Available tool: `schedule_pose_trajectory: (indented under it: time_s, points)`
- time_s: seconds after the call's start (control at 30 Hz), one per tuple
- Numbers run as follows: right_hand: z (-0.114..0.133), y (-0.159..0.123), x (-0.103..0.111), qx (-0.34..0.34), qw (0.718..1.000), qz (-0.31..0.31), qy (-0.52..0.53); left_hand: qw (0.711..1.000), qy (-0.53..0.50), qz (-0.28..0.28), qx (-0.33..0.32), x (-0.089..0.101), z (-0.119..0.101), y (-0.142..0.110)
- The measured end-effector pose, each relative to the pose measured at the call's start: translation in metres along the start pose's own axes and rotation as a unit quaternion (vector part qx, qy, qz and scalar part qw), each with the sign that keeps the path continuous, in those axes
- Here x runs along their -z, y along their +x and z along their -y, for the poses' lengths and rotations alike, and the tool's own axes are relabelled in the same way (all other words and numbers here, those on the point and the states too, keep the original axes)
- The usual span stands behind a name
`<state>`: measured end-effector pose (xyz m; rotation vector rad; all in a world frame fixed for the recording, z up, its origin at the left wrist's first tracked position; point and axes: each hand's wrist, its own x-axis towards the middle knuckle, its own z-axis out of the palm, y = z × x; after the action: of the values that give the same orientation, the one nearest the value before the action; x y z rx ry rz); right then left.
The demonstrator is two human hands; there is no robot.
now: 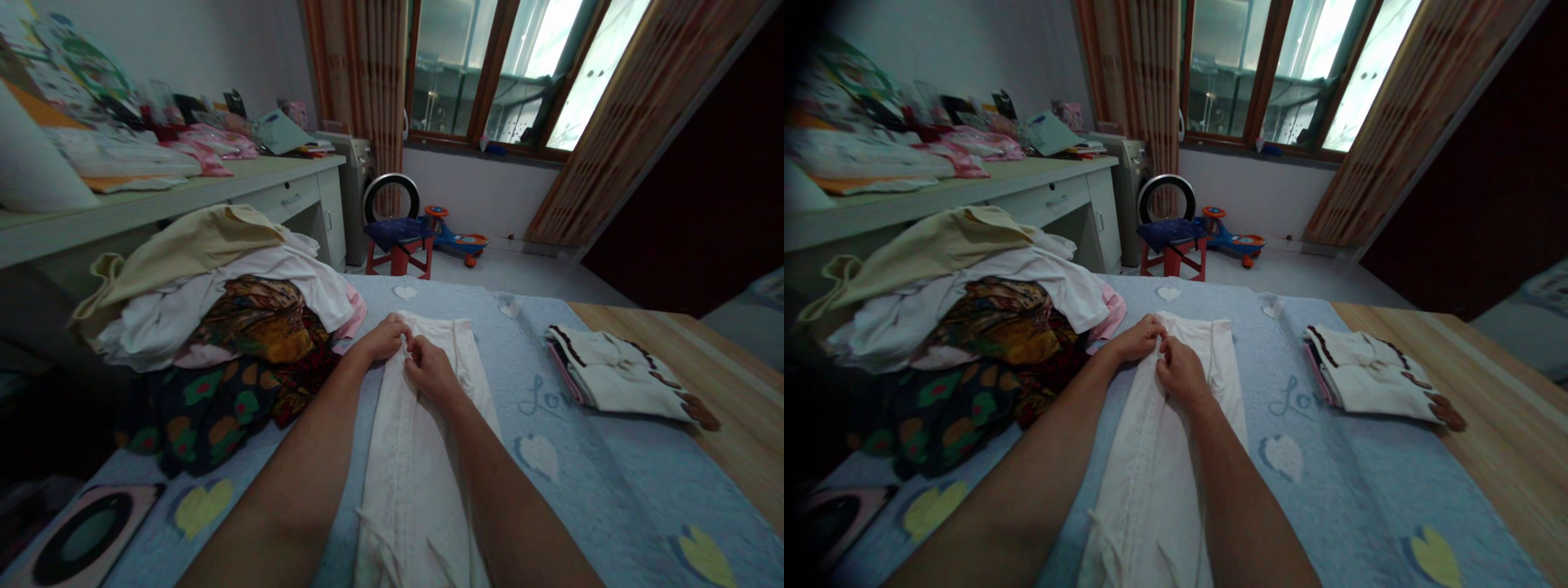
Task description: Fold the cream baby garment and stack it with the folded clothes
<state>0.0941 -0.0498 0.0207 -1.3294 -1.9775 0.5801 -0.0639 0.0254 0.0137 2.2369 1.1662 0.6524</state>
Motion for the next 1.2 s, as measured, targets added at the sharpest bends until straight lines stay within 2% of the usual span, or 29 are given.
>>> schedule_pose_trajectory:
  time_s: [0.23,0.4,0.57,0.97,1.2]
  points:
    - [-0.0046,0.0008,-0.0030,0.038,0.999,-0.004,-0.002,1.000,0.007,0.010,0.000,0.0016,-0.0020,0.0004]
    - [-0.0073,0.0017,-0.0044,0.059,0.997,0.012,-0.049,1.000,0.006,-0.014,0.016,0.0028,-0.0051,-0.0014]
    - [-0.0066,0.0024,-0.0039,0.047,0.993,0.037,-0.098,0.999,0.007,-0.028,0.023,0.0050,-0.0068,-0.0035]
    - [-0.0045,0.0024,-0.0028,0.026,0.993,0.021,-0.115,0.999,0.019,-0.027,0.024,0.0047,-0.0068,-0.0023]
    - [-0.0060,0.0012,-0.0026,-0.019,0.995,0.012,-0.099,0.999,0.020,-0.014,0.020,0.0036,-0.0068,-0.0021]
